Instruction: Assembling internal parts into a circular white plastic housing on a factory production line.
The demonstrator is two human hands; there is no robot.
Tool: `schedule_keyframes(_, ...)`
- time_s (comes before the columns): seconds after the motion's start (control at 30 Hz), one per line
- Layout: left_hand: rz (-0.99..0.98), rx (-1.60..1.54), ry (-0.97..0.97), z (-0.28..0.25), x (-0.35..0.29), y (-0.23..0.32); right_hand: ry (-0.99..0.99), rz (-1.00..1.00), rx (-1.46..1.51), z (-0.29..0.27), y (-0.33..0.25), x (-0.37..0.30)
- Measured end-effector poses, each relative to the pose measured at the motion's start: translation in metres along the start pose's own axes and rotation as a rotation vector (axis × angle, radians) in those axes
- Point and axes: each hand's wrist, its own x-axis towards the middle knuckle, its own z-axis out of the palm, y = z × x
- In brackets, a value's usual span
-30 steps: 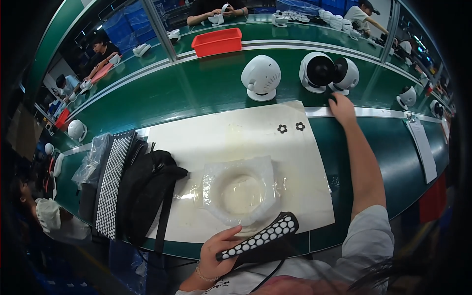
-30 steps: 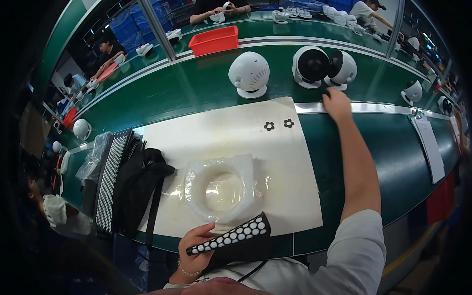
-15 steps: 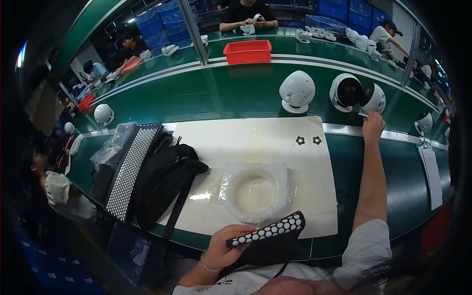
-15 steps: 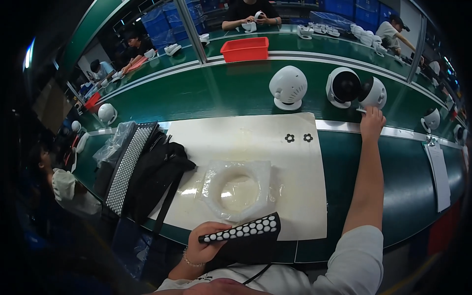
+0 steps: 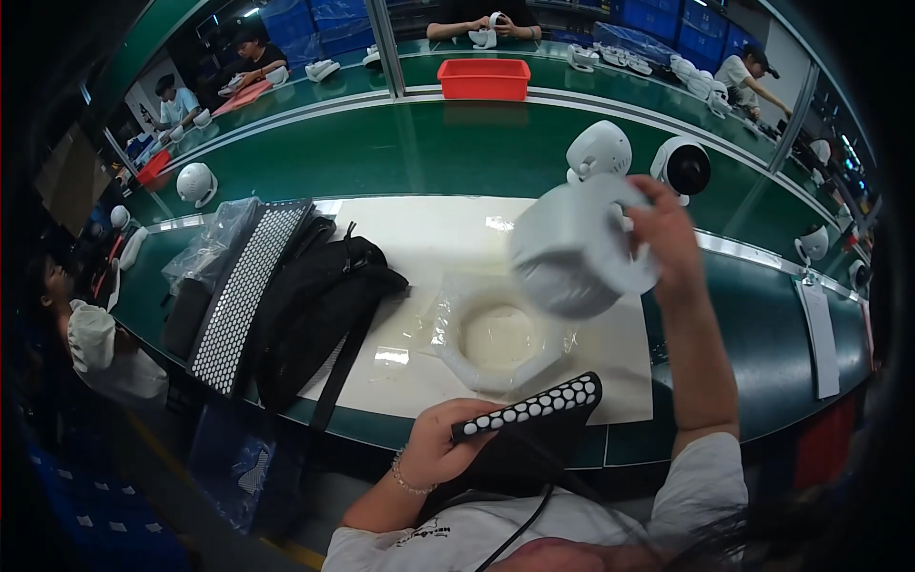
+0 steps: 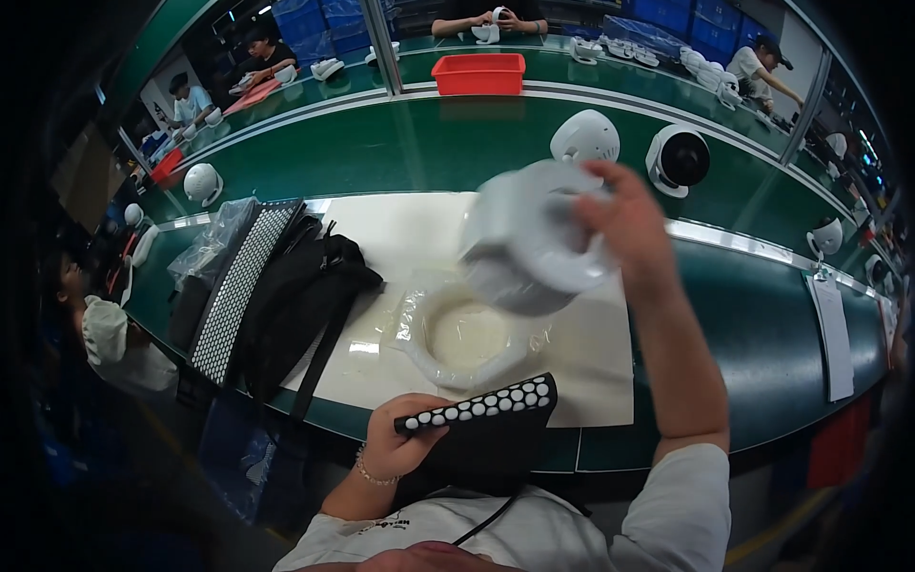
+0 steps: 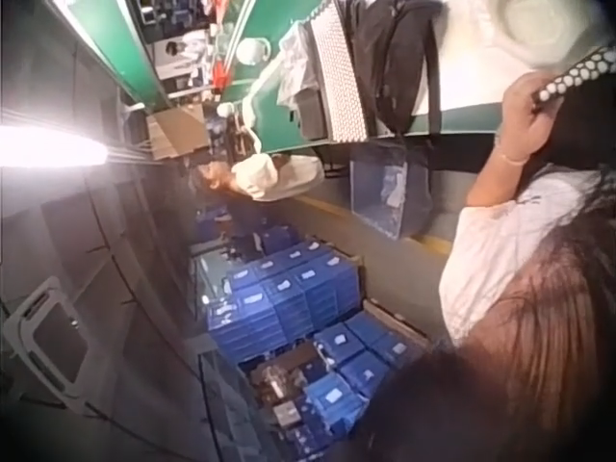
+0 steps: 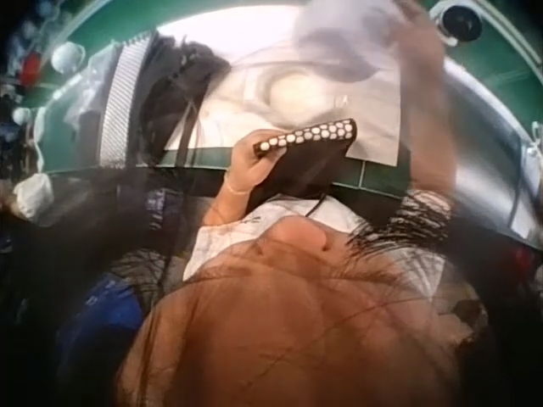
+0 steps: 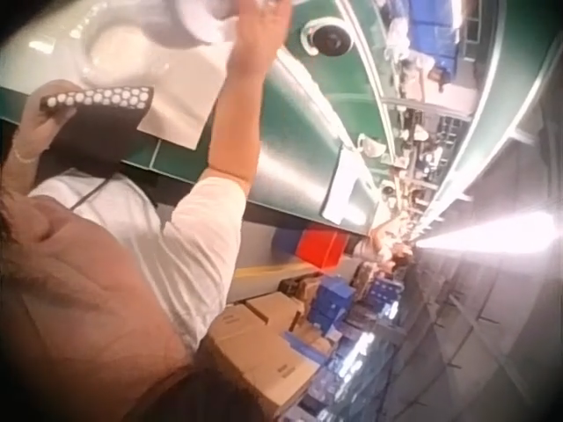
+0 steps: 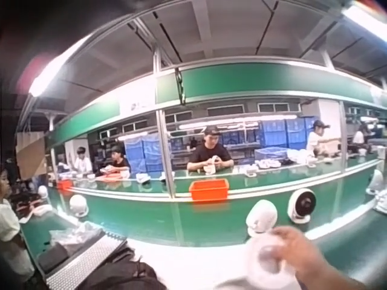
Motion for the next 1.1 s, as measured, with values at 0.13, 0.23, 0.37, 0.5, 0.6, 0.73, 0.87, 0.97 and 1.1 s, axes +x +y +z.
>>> schedule_keyframes(0.13, -0.045, -0.022, 0.056, 0.000, -0.004, -0.008, -0.347, 0.184, -0.254, 0.055, 0.022, -0.021)
schedule_keyframes(0.23, -0.094, -0.027, 0.105, -0.001, -0.011, -0.013, -0.400, 0.166, -0.395, 0.056, 0.025, -0.032)
schedule_keyframes(0.37, -0.175, -0.085, 0.227, 0.003, -0.010, -0.010, -0.273, 0.099, -0.090, 0.021, 0.054, -0.062)
schedule_keyframes(0.5, -0.236, -0.189, 0.244, 0.001, -0.014, -0.018, -0.552, -0.132, -0.089, 0.021, 0.065, -0.103)
schedule_keyframes(0.6, -0.232, -0.303, 0.283, 0.004, -0.007, -0.011, -0.517, -0.108, -0.258, 0.024, 0.054, -0.110)
schedule_keyframes(0.73, -0.234, -0.377, 0.372, 0.015, 0.002, 0.004, -0.522, 0.003, -0.443, 0.020, 0.046, -0.109)
schedule_keyframes(0.87, -0.281, -0.360, 0.324, 0.007, -0.013, -0.010, -0.590, 0.250, -0.373, 0.017, 0.043, -0.108)
schedule_keyframes(0.97, -0.231, -0.307, 0.337, 0.007, -0.013, -0.010, -0.397, 0.036, -0.253, 0.021, 0.045, -0.109)
schedule_keyframes(1.1, -0.192, -0.211, 0.333, 0.007, -0.014, -0.010, -0.465, -0.011, -0.313, 0.014, 0.040, -0.101)
